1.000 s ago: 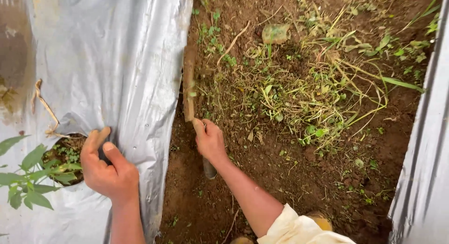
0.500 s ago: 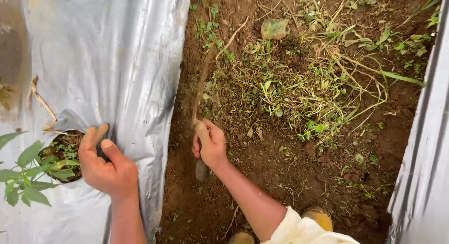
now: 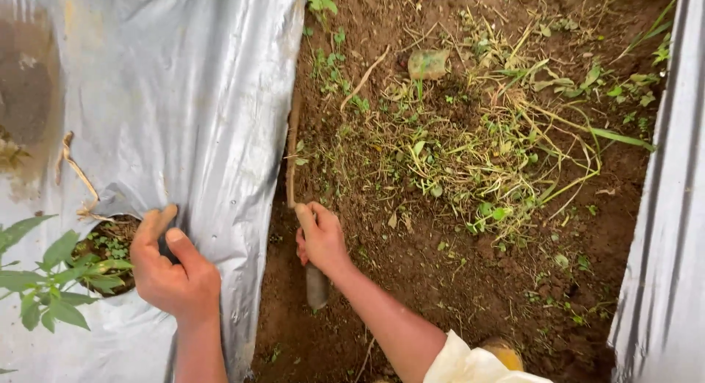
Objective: Using a hand trowel to scrape and remove weeds from the soil between rows of plastic-covered plant beds.
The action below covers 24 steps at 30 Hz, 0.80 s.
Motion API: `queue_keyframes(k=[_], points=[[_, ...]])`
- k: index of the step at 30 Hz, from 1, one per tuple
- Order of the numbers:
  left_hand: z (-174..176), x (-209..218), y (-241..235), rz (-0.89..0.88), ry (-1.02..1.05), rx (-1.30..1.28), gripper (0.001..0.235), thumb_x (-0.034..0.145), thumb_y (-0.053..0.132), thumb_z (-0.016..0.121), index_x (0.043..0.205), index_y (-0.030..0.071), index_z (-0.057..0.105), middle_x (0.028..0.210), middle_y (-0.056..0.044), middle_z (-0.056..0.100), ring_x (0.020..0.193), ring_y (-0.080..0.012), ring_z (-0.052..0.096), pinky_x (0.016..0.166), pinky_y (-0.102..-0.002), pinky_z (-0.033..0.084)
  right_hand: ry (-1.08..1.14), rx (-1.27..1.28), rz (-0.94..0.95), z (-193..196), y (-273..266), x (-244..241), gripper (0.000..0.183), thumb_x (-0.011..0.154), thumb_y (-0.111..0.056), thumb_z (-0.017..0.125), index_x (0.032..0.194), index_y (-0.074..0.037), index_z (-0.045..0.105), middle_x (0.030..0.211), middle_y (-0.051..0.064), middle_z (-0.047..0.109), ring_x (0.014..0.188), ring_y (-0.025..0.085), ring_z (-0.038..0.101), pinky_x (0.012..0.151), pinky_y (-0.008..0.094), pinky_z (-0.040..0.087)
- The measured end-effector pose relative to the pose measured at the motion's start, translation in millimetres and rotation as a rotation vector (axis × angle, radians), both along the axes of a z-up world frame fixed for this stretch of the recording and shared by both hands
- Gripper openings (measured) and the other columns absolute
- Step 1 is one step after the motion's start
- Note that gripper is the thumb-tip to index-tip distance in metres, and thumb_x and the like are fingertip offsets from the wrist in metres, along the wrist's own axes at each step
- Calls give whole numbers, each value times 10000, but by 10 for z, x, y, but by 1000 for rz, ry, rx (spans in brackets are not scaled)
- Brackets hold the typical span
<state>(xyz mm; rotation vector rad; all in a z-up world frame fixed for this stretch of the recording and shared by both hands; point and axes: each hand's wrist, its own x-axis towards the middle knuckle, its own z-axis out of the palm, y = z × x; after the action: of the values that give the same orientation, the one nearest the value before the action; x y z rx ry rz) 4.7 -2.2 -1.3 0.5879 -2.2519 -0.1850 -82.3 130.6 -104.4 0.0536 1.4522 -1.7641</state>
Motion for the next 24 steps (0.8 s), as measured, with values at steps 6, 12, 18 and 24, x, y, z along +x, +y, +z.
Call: queue_keyframes(k=[6, 12, 18, 24], points=[[-23, 48, -10, 10, 0, 4, 303, 1191, 103, 462, 1294, -152, 590, 1157, -214, 753, 1117, -387, 721, 953, -456, 578, 127, -50, -34, -245, -17, 68, 318, 1040, -339, 485, 826, -103, 497, 503, 6, 453, 382, 122, 412, 355, 303, 349], [-6, 69, 28, 11, -18, 16, 326, 1199, 123, 450, 1299, -155, 589, 1157, -218, 754, 1106, -384, 729, 937, -454, 582, 0, -149, -53, -25, 77, 83, 258, 1058, -242, 460, 976, -17, 555, 488, 43, 456, 364, 139, 405, 343, 302, 377], [-12, 44, 13, 9, -8, 2, 351, 1207, 152, 441, 1298, -152, 592, 1157, -210, 759, 1097, -378, 733, 910, -443, 584, 94, 118, 78, -113, 172, -47, 381, 1080, -326, 456, 817, -80, 579, 516, -1, 515, 371, 125, 460, 349, 279, 433], [-9, 20, -1, 2, -4, 3, 349, 1210, 158, 436, 1306, -141, 586, 1167, -217, 749, 1107, -384, 727, 945, -460, 583, -9, -79, -27, -111, 94, 21, 268, 1039, -265, 462, 957, -31, 563, 510, 32, 476, 377, 140, 437, 345, 302, 404]])
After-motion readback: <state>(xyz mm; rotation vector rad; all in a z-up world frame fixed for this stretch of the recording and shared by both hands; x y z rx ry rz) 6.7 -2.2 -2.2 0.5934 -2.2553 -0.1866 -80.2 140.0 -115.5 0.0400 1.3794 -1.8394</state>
